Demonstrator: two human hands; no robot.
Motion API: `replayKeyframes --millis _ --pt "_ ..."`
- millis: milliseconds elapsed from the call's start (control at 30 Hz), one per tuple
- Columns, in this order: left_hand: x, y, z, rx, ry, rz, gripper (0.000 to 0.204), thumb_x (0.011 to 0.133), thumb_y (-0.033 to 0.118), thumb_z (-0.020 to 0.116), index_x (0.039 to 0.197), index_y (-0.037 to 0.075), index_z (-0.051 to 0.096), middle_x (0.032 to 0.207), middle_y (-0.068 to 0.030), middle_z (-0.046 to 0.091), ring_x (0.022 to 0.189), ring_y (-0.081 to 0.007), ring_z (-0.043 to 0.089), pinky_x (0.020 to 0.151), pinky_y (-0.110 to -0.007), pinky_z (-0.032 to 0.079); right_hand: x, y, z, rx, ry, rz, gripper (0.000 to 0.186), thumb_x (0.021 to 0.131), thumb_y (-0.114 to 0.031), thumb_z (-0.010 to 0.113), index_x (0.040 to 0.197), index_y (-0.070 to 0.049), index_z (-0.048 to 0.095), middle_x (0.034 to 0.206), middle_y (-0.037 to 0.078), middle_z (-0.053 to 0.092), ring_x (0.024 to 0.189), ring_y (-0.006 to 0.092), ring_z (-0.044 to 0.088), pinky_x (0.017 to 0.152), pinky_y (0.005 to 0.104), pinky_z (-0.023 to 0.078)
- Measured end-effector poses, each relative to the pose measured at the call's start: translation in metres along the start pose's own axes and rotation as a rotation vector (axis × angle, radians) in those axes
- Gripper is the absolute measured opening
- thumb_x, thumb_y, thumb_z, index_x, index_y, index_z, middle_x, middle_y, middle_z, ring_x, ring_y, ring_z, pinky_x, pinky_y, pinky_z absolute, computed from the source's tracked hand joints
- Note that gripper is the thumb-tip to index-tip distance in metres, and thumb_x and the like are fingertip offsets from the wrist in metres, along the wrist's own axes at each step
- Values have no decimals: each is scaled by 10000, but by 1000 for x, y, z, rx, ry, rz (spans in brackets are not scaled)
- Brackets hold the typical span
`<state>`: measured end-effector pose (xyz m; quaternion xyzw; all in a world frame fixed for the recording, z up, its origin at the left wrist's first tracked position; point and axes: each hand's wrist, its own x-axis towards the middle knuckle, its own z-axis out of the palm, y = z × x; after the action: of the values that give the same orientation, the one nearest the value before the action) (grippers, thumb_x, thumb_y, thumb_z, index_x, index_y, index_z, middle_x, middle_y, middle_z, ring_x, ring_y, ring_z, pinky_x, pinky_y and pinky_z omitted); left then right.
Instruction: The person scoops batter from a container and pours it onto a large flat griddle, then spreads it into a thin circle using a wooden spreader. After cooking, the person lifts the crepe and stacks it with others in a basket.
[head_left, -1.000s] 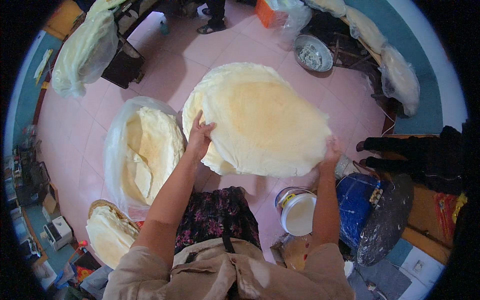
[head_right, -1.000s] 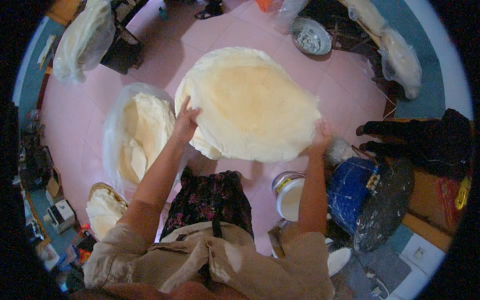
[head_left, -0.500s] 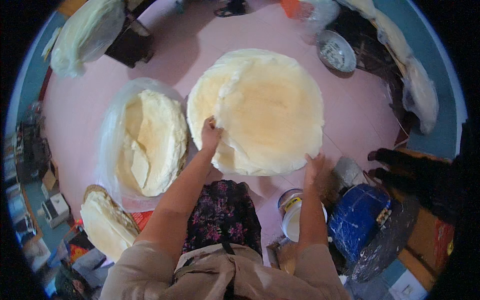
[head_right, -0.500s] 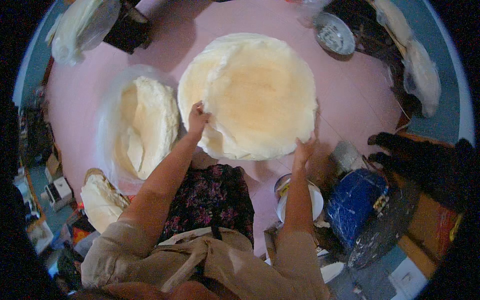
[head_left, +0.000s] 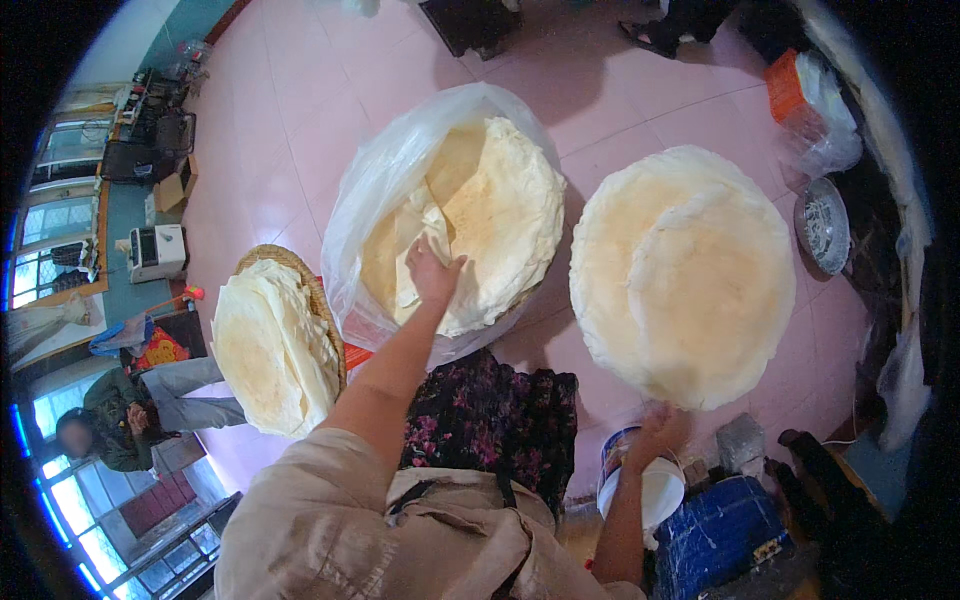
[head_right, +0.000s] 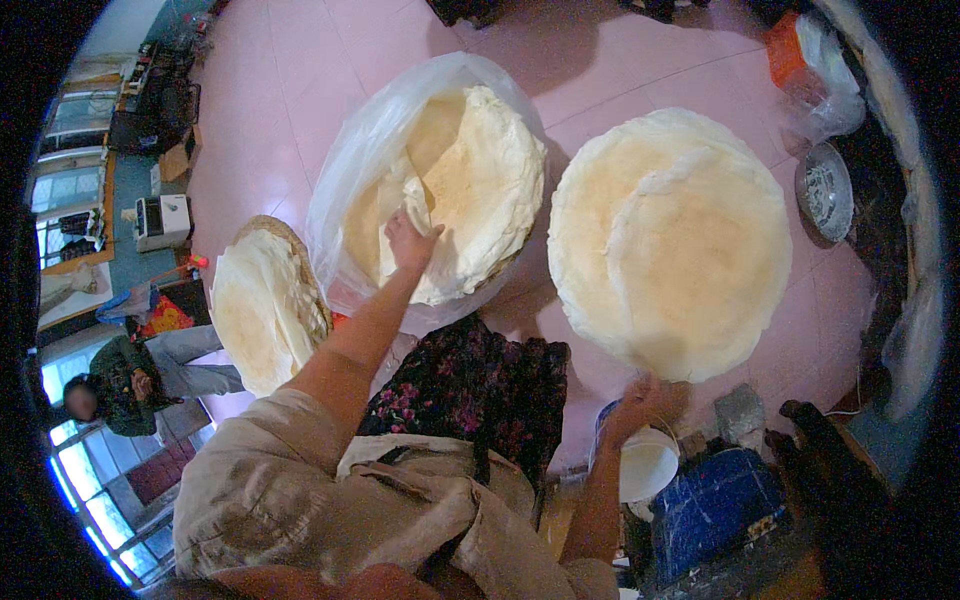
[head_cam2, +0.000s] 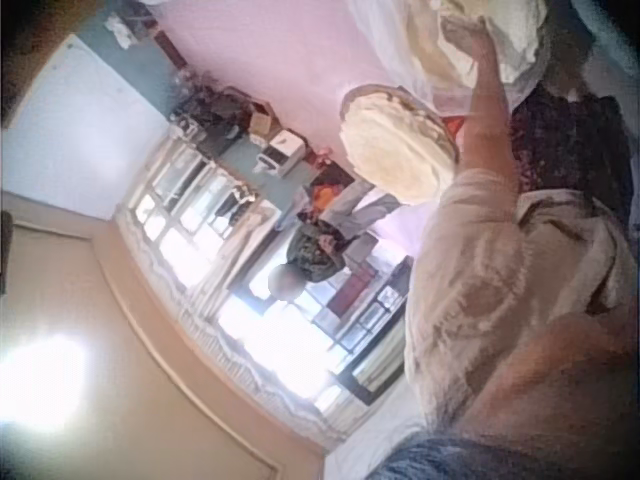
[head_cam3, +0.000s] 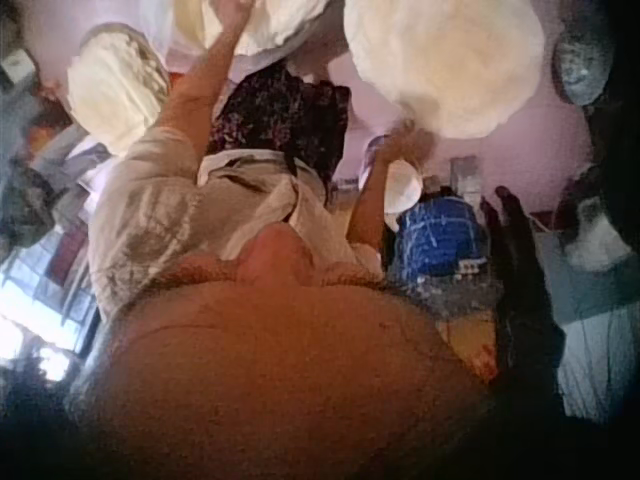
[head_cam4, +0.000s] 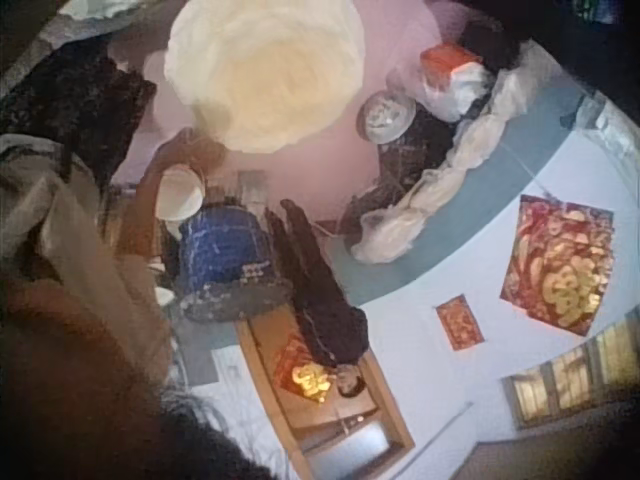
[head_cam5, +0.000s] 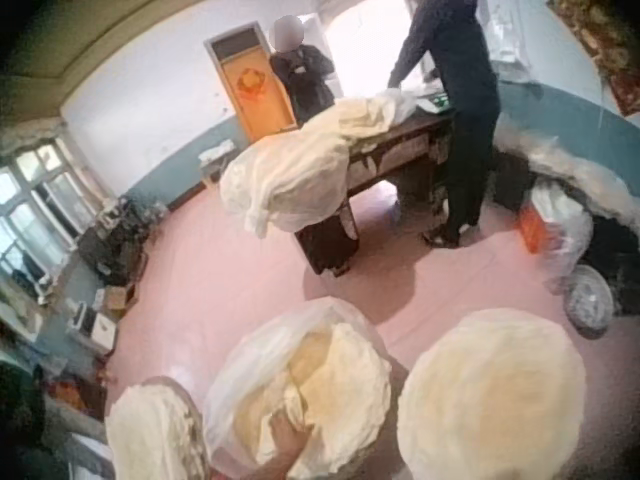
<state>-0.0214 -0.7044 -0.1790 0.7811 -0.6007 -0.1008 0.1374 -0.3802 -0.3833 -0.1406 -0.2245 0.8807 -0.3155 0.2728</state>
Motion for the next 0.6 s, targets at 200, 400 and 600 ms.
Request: replayKeyframes --millis 200,400,600 --pt "26 -31 -5 26 -89 297 763 671 269 758 1303 48 393 1269 -156 446 1191 -349 404 1009 -441 334 -64 -41 106 228 -55 31 321 825 -36 573 1146 -17 565 1094 112 590 945 220 580 837 332 466" --pt "63 -50 -2 -390 -230 -40 222 811 174 608 929 -7 561 991 -131 576 935 -286 537 824 -379 411 -83 -122 149 268 -205 -1 279 829 -48 576 1105 -6 581 1071 103 606 954 197 581 850 318 464" --pt "95 -78 -35 -1033 -172 -546 143 884 168 498 953 45 521 811 -37 538 627 -164 482 589 -297 408 -92 -125 186 322 -342 36 262 854 -77 567 1102 5 581 1048 96 615 921 172 589 806 285 483"
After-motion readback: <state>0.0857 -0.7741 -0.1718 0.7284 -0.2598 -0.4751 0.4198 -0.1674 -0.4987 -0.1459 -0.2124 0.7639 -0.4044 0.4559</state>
